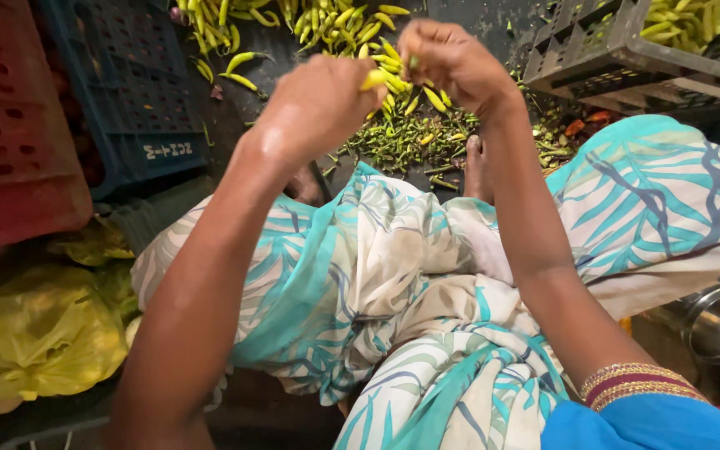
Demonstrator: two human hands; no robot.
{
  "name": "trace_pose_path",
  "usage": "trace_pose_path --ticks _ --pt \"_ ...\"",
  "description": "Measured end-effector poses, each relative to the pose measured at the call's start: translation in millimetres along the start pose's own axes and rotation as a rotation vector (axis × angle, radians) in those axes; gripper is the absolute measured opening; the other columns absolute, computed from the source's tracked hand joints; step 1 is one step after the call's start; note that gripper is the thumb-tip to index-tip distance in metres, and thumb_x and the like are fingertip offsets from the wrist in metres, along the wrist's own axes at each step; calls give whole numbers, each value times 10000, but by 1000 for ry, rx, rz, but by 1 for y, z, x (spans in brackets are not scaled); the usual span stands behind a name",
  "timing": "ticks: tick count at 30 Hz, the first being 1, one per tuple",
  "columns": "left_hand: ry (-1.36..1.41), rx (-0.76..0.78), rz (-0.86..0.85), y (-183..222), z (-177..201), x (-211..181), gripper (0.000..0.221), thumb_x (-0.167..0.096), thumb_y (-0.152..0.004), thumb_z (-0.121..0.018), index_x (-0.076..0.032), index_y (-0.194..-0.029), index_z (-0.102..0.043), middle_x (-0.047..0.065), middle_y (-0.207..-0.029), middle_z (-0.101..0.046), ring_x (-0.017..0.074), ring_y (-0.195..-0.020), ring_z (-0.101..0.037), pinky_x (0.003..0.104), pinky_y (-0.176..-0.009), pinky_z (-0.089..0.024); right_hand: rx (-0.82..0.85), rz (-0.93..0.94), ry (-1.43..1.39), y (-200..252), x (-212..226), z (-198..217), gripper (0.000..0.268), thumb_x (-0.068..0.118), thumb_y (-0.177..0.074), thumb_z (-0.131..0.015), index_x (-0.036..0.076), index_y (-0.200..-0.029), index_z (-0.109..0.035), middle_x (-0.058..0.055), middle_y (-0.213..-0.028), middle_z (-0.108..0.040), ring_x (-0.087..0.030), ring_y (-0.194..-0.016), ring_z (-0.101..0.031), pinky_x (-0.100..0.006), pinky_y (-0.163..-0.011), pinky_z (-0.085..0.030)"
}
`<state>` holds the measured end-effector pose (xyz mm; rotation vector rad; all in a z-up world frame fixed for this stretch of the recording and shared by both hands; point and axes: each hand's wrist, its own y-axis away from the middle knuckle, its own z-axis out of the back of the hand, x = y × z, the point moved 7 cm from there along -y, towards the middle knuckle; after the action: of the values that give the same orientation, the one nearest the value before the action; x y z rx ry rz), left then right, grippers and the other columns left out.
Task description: The person sits on the floor and removes the stems from yellow-green chilies by hand. They pick up chilies from a pile, snap off the stems, and place the trimmed chilies into a nearby crate.
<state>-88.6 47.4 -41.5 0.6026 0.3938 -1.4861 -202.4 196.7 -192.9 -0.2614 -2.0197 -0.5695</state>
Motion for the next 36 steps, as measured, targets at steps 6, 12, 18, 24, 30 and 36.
trace_pose_path --ticks 6,12,18,24,30,36 --pt "-35 -368 -5 10 44 9 301 -202 -860 -825 -61 -1107 -726 198 -891 -729 435 -791 -685 538 -673 -520 -394 -699 1498 24 -176 143 258 244 -865 -771 194 -1118 -781 -122 -1073 -732 -317 -1007 -676 -510 -962 -471" --pt "-92 -391 2 3 42 4 171 -174 -902 -811 -74 -1035 -774 218 -851 -717 431 -789 -692 530 -687 -539 -527 -240 1597 26 -249 143 349 35 -780 -754 190 -1087 -815 -116 -1118 -712 -305 -1000 -635 -514 -909 -446" --pt "-30 -268 65 -8 28 14 208 -264 -960 -807 -84 -1062 -789 222 -827 -721 433 -762 -690 521 -684 -549 -604 -303 1014 5 -152 105 201 249 -898 -815 129 -1056 -781 -37 -836 -729 -177 -749 -689 -365 -725 -558" --pt "54 -233 -54 -9 17 10 245 -170 -900 -742 -83 -1126 -783 219 -875 -728 420 -803 -710 500 -719 -563 109 187 666 6 21 -40 115 1 -897 -714 11 -1012 -713 -44 -950 -736 -111 -920 -704 -278 -843 -588" --pt "67 -122 -38 -12 11 -2 259 -228 -1002 -722 29 -992 -691 263 -868 -703 481 -816 -656 562 -696 -510 -136 362 126 26 84 -67 198 79 -994 -791 24 -1148 -681 -36 -1054 -739 -98 -963 -711 -245 -884 -568" --pt "245 -45 -144 -11 8 -15 241 -202 -1036 -694 29 -1095 -662 252 -902 -700 442 -890 -691 522 -754 -526 -150 324 -87 26 62 -49 199 190 -1076 -754 -7 -1103 -741 -63 -1035 -748 -101 -862 -681 -236 -816 -531"
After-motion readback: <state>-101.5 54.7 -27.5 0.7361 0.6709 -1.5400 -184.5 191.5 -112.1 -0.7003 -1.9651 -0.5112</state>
